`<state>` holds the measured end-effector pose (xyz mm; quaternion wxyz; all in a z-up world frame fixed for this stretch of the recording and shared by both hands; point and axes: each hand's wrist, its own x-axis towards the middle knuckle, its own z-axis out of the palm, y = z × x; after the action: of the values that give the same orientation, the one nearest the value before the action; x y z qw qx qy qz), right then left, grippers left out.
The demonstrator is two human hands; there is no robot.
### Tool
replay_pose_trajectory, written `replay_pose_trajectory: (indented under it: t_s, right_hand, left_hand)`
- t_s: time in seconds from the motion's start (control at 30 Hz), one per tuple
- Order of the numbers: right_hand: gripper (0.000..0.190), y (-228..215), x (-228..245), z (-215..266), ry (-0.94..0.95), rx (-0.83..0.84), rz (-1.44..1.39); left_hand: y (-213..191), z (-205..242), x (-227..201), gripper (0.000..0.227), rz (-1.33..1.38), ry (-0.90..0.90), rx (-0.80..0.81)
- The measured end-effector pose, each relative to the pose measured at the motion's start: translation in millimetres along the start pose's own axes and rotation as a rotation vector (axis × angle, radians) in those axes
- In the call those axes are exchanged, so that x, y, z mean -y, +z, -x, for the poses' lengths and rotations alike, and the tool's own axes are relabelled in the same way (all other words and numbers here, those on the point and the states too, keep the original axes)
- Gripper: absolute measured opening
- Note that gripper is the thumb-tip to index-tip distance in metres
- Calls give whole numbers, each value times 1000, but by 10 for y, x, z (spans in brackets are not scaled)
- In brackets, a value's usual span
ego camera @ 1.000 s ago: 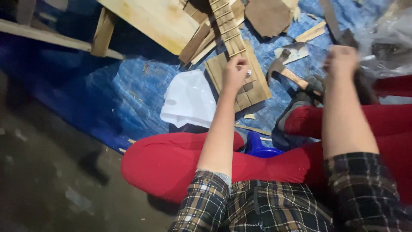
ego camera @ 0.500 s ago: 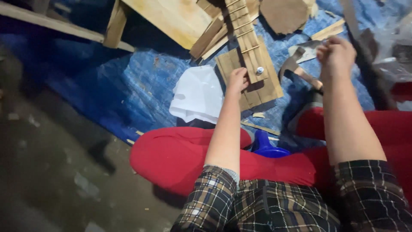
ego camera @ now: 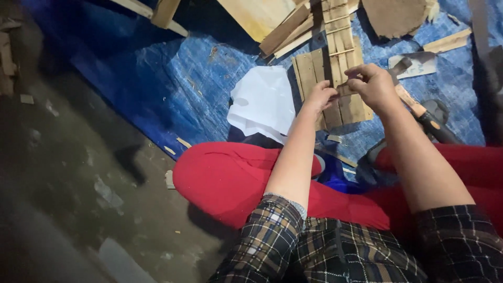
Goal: The person is assembling a wooden stringed instrument by hammering small metal pins into the neck piece.
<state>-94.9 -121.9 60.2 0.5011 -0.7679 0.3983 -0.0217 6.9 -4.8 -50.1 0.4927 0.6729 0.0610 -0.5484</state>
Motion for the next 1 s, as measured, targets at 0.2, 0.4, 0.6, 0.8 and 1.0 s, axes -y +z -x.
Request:
replay_pose_trajectory:
  t_s: [0.2, 0.4, 0.6, 0.8, 1.0]
  right_hand:
    - [25, 25, -235, -143, 41, 13, 79]
    - [20, -125, -77, -95, -54, 76, -58]
    - [25, -138, 122, -124, -171, 120, 100]
    - [28, -115, 37, -216, -299, 103, 326]
    - [22, -41, -148, -332, -274, 132, 383]
  left_hand:
    - [-5, -259, 201, 60, 57, 29, -26]
    - [-55, -255, 182, 56, 66, 42, -15]
    - [-53, 78, -72, 55, 93, 59, -9]
    - [78, -139, 159, 56, 53, 337, -109]
    - [101, -251, 351, 36, -64, 533, -139]
